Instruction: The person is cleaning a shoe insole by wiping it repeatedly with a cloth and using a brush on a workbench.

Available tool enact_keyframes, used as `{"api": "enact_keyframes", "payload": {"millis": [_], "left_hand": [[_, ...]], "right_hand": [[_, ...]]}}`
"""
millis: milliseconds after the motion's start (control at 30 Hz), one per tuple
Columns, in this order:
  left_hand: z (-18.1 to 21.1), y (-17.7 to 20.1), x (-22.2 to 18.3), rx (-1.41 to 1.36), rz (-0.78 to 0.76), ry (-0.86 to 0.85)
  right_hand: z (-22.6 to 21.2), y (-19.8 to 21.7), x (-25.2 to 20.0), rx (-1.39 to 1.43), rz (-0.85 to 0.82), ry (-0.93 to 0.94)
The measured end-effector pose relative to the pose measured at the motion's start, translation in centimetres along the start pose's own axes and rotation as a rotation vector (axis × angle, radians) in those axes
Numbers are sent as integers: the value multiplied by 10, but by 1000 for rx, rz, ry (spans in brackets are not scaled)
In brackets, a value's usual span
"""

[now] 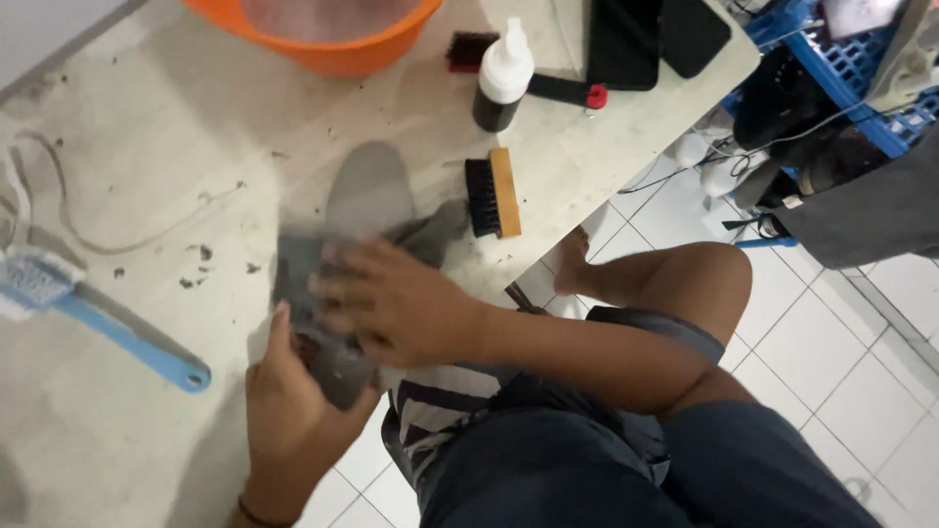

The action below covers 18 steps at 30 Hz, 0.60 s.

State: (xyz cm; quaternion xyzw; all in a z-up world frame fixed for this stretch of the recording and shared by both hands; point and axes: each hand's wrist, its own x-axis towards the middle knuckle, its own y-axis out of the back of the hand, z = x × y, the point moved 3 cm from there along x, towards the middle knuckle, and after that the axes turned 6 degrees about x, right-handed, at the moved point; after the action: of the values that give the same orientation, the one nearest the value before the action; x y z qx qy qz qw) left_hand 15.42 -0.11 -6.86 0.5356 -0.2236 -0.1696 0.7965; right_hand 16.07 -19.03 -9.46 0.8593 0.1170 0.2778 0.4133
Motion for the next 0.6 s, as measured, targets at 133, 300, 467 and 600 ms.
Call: {"api": "enact_keyframes", "payload": {"millis": [133, 300, 467, 600], "left_hand": [[1, 7, 16, 70, -250, -51], [10, 16, 44, 271, -554, -84], [10, 9, 49, 491, -593, -292], [6, -2, 41, 592, -502, -347]], "right_hand": [[9, 10, 3, -48, -82, -70], [3, 5, 2, -75, 54, -55], [21, 8, 10, -81, -130, -144], [24, 6, 9, -213, 7, -150]]}}
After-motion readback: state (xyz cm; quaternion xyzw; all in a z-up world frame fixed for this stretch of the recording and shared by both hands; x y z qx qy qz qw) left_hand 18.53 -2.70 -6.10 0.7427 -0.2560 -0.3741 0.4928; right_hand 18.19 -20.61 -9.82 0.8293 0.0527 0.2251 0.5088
